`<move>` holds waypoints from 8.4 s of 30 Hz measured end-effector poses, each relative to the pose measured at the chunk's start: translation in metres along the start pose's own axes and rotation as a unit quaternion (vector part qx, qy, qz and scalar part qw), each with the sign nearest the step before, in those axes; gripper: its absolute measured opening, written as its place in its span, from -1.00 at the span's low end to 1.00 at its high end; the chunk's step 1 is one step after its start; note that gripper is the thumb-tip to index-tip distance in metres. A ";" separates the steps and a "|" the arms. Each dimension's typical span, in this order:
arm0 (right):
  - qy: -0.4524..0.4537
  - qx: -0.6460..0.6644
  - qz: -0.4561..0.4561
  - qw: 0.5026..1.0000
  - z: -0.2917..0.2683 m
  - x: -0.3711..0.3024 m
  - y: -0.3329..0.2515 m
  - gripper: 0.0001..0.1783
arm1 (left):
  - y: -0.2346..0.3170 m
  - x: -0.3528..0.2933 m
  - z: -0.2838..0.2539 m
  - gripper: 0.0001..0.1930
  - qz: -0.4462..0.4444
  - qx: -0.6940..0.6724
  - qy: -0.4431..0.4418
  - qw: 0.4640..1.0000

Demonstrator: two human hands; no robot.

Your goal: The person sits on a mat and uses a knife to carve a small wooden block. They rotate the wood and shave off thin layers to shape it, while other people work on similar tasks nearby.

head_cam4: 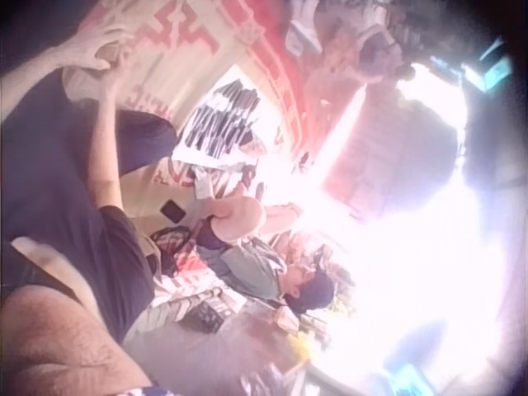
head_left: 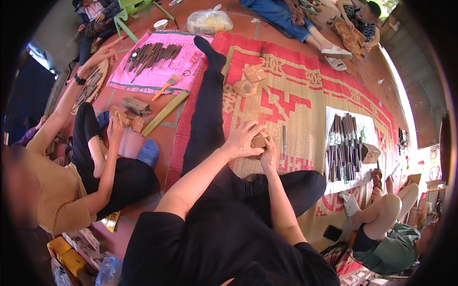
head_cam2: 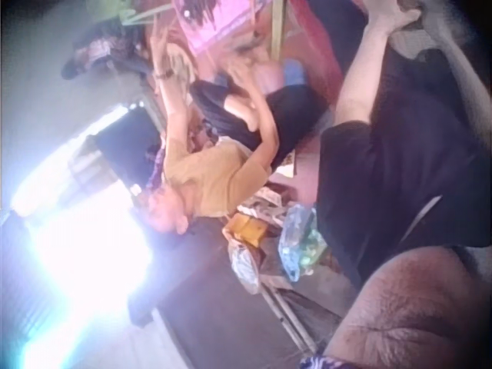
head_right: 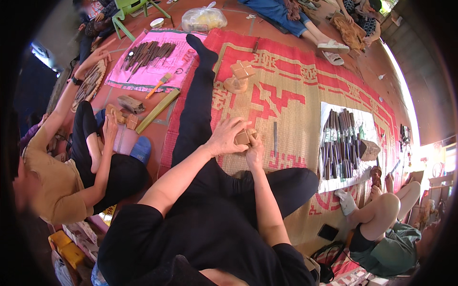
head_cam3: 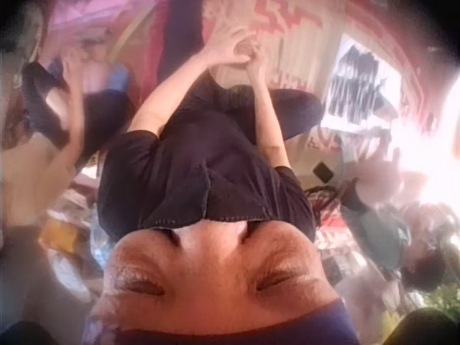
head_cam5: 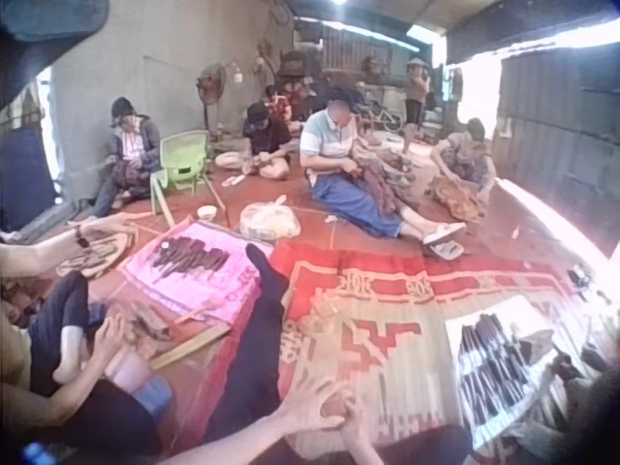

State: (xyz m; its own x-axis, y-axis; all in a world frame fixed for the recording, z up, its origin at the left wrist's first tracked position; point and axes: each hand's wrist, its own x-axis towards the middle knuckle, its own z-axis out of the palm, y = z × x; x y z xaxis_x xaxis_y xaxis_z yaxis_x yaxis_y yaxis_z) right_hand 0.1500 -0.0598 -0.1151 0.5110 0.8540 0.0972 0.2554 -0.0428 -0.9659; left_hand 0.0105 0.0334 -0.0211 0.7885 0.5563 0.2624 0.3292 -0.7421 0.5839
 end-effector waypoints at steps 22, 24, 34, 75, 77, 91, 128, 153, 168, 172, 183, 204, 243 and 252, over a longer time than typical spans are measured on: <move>0.155 -0.083 -0.106 0.979 -0.111 -0.036 -0.173 -0.65 | -0.010 -0.033 0.021 -0.20 -0.066 -0.062 0.111 0.990; 0.202 -0.109 -0.124 0.965 -0.132 -0.054 -0.205 -0.65 | -0.010 -0.029 0.026 -0.19 -0.069 -0.058 0.133 0.987; 0.347 -0.054 -0.130 0.927 -0.197 -0.119 -0.302 -0.67 | 0.017 -0.018 -0.063 -0.24 0.053 -0.094 0.256 0.961; 0.183 0.093 0.116 0.972 -0.114 0.020 -0.112 -0.74 | 0.024 0.052 -0.010 -0.23 0.058 -0.027 0.052 0.997; 0.170 0.094 0.130 0.972 -0.111 0.025 -0.095 -0.75 | 0.024 0.063 -0.001 -0.20 0.062 0.009 -0.004 0.998; 0.183 0.159 0.202 0.949 -0.087 0.023 -0.026 -0.72 | -0.007 0.092 0.009 -0.10 -0.078 -0.001 -0.099 0.992; 0.157 -0.174 0.057 0.970 -0.075 0.051 -0.017 -0.69 | -0.057 0.122 -0.018 -0.24 -0.098 -0.044 -0.208 0.972; 0.030 -0.420 -0.061 0.905 -0.013 0.007 0.026 -0.62 | 0.004 0.127 0.026 -0.41 -0.017 0.135 -0.214 0.967; -0.020 -0.353 -0.011 0.935 -0.017 -0.017 0.025 -0.74 | -0.006 0.115 0.031 -0.26 0.016 0.107 -0.156 0.982; 0.097 -0.369 0.018 0.924 -0.032 -0.004 0.014 -0.82 | -0.005 0.115 0.027 -0.26 0.005 0.084 -0.156 0.984; 0.012 -0.335 0.046 0.941 -0.030 -0.014 0.007 -0.68 | -0.008 0.113 0.034 -0.30 0.005 0.067 -0.146 0.987; 0.023 -0.300 -0.140 0.943 -0.043 0.036 0.050 -0.76 | -0.013 0.107 0.039 -0.28 0.006 0.036 -0.120 0.992; 0.157 0.398 0.244 0.870 -0.047 0.037 0.044 -0.52 | -0.009 0.110 0.035 -0.33 -0.014 0.014 -0.116 0.993; 0.204 -0.062 0.150 0.965 -0.055 0.014 0.064 -0.51 | -0.015 0.109 0.034 -0.31 0.001 0.013 -0.111 0.994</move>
State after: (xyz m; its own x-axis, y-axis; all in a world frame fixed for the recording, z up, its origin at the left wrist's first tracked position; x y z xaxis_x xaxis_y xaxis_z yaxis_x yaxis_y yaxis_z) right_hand 0.2192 -0.0790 -0.1626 0.8516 0.5193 -0.0718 0.1293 -0.3408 -0.9312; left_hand 0.1086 0.0921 -0.0271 0.8840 0.4597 0.0855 0.3376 -0.7541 0.5633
